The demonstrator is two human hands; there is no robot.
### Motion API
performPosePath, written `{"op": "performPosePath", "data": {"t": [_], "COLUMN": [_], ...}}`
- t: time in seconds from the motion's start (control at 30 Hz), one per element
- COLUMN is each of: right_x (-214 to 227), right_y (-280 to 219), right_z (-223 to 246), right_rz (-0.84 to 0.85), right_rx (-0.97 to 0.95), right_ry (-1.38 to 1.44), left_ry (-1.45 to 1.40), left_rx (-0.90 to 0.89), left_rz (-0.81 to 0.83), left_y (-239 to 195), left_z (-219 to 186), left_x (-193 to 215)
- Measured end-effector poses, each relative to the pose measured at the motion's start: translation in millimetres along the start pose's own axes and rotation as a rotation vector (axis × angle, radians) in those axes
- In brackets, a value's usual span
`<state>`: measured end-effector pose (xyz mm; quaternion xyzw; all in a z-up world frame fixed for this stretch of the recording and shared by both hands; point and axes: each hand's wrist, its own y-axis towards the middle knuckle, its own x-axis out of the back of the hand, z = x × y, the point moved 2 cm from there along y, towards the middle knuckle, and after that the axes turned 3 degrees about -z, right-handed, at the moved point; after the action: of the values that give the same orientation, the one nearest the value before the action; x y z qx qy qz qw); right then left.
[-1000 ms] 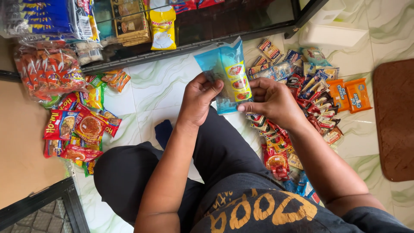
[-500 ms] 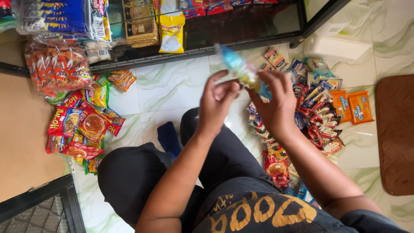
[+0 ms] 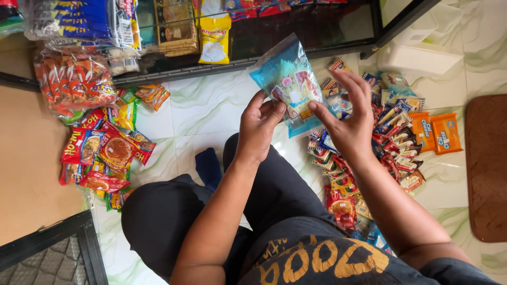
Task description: Organize and sort various packaged snacks from the floor into a storage container and onto a shelf.
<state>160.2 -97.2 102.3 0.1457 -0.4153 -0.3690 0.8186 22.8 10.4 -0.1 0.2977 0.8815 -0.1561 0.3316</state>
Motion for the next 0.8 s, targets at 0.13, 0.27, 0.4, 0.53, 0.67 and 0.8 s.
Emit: {"op": "performPosePath", "data": {"t": [0.13, 0.27, 0.4, 0.53, 0.67, 0.8], "right_x": [-17, -28, -40, -51, -68, -102], "right_y": [-13, -19, -23, -18, -9, -6], "right_z": [-39, -37, -43, -38, -26, -8], "right_rz": [0.256, 0.341, 0.286, 0.317, 0.414, 0.48], "right_rx": [-0.497, -0.735, -0.716, -0.719, -0.694, -0.852], "right_ry": [0.606, 0.898, 0.883, 0.901, 0.908, 0.883], "left_ry": [0.037, 0.095, 0.072, 0.091, 0.163, 0.425], "left_rx": [0.009, 0.033, 0.06, 0.07, 0.093, 0.199], "left_rz": [-0.008, -0.015, 0.033, 0.024, -0.11, -0.077], "left_y": [-2, -4, -10, -11, -3, -1], "left_z": [-2, -6, -25, -38, -49, -62], "left_x": [8, 16, 18, 22, 40, 87]}}
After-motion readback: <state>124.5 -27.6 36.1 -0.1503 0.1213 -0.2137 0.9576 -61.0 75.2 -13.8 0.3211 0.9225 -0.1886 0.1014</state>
